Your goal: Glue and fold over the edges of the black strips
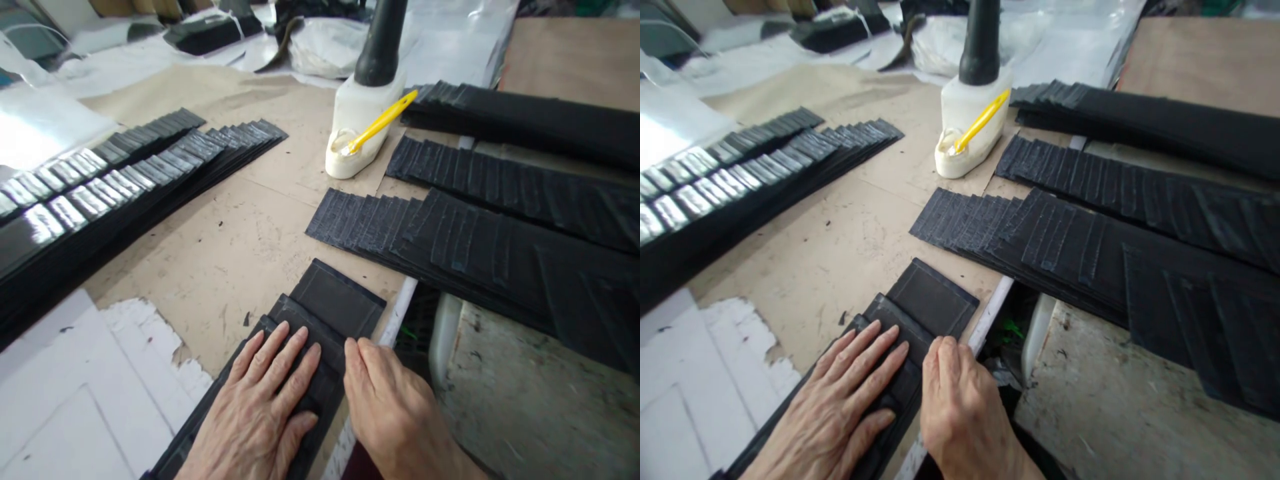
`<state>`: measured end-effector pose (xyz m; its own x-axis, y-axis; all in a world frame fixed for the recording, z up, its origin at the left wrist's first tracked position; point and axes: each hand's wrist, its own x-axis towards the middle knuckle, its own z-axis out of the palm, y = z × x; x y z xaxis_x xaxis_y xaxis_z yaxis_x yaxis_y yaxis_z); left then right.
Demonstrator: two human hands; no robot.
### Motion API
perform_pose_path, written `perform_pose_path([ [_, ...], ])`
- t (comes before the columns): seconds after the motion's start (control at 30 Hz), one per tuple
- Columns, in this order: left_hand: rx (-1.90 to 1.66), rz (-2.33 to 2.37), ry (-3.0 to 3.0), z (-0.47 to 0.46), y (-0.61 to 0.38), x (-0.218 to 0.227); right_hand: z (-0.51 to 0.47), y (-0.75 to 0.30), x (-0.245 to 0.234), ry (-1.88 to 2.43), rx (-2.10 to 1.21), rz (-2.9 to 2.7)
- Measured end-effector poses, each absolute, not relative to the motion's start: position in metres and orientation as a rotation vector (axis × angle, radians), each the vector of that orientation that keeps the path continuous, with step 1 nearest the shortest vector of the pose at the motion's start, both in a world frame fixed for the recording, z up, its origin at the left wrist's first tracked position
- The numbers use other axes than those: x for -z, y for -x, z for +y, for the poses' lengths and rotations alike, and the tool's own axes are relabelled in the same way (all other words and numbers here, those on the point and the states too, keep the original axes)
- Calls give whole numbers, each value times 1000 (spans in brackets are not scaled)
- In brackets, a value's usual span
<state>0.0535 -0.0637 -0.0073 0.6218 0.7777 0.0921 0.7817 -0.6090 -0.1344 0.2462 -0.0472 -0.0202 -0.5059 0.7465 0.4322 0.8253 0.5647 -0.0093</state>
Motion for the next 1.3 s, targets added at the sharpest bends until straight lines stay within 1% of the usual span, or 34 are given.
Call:
perform_pose_path([
  [0.1, 48, -1305, 2669, -64, -53, 9, -43, -244, 22, 1259, 344, -2445],
  [0.2, 63, -1311, 2676, -64, -53, 10, -34, -249, 21, 1273, 324, -2497],
  [0.27, 60, -1333, 2681, -64, -53, 10, -26, -257, 19, 1288, 291, -2495],
  [0.37, 52, -1368, 2695, -64, -53, 10, -23, -270, 13, 1319, 212, -2339],
  [0.5, 72, -1377, 2724, -64, -54, 9, -40, -269, 13, 1313, 52, -2250],
  [0.67, 52, -1368, 2721, -62, -56, 6, -51, -255, 23, 1264, 140, -2385],
  [0.83, 74, -1316, 2679, -60, -56, 7, -35, -258, 15, 1173, 135, -2461],
  [1.03, 126, -1298, 2654, -57, -54, 9, -31, -253, 12, 1118, 291, -2498],
  [1.3, 148, -1424, 2697, -61, -55, 9, -35, -252, 25, 1243, 153, -2412],
])
